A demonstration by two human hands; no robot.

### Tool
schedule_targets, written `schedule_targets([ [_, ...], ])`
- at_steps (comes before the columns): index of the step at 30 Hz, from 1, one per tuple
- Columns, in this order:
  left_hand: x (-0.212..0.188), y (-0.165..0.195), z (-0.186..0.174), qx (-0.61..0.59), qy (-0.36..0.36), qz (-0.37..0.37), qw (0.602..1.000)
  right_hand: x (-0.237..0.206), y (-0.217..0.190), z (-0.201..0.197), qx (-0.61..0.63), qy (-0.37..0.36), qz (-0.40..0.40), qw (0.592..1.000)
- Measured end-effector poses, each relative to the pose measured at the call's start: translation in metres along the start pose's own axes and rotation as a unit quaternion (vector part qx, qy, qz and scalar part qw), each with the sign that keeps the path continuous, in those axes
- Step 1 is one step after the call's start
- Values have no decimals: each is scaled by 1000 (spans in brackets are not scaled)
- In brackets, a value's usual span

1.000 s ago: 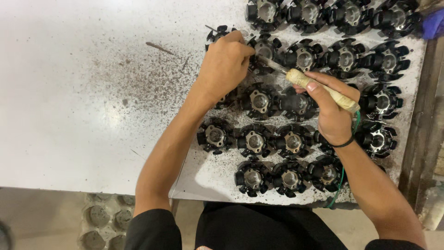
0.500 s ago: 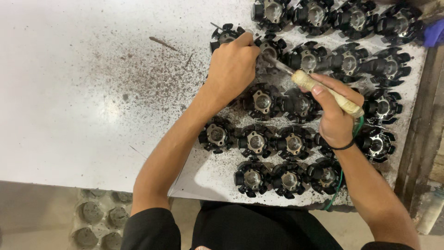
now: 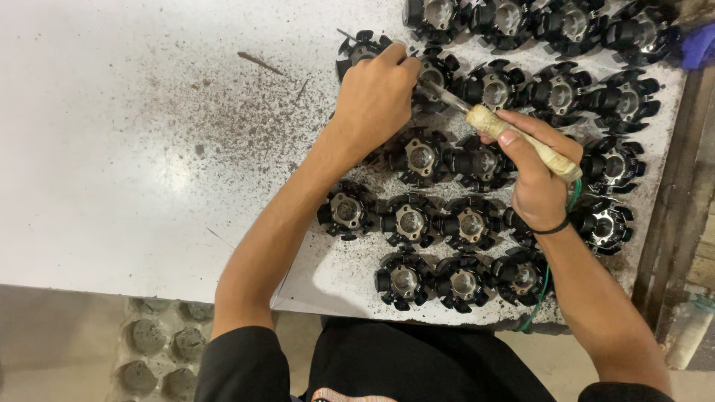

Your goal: The person arranges black wheel-like hub components on a workbench and in plastic trays, then uses a soldering iron to solder wires onto each hub one at a time, working through rows of parts on the bench.

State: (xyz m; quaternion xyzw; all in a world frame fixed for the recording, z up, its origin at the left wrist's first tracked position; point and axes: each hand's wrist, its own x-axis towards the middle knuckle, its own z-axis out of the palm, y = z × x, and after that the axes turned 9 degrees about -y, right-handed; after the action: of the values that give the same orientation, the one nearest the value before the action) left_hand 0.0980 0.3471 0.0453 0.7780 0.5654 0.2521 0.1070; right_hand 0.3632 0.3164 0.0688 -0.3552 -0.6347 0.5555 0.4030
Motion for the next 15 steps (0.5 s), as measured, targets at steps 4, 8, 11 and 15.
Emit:
schedule_targets([
  [4, -3, 9, -22, -51, 48, 3, 998, 4, -15, -12, 68, 20, -58, 996],
  [8, -46, 30, -52, -81, 70, 1, 994, -35, -23, -16, 54, 32, -83, 995],
  [11, -77, 51, -51, -93, 56, 7, 994, -78, -12, 0, -72, 29, -1, 997],
  [15, -93, 59, -32, -97, 11, -38, 994, -103, 1, 12, -55, 65, 56, 995],
])
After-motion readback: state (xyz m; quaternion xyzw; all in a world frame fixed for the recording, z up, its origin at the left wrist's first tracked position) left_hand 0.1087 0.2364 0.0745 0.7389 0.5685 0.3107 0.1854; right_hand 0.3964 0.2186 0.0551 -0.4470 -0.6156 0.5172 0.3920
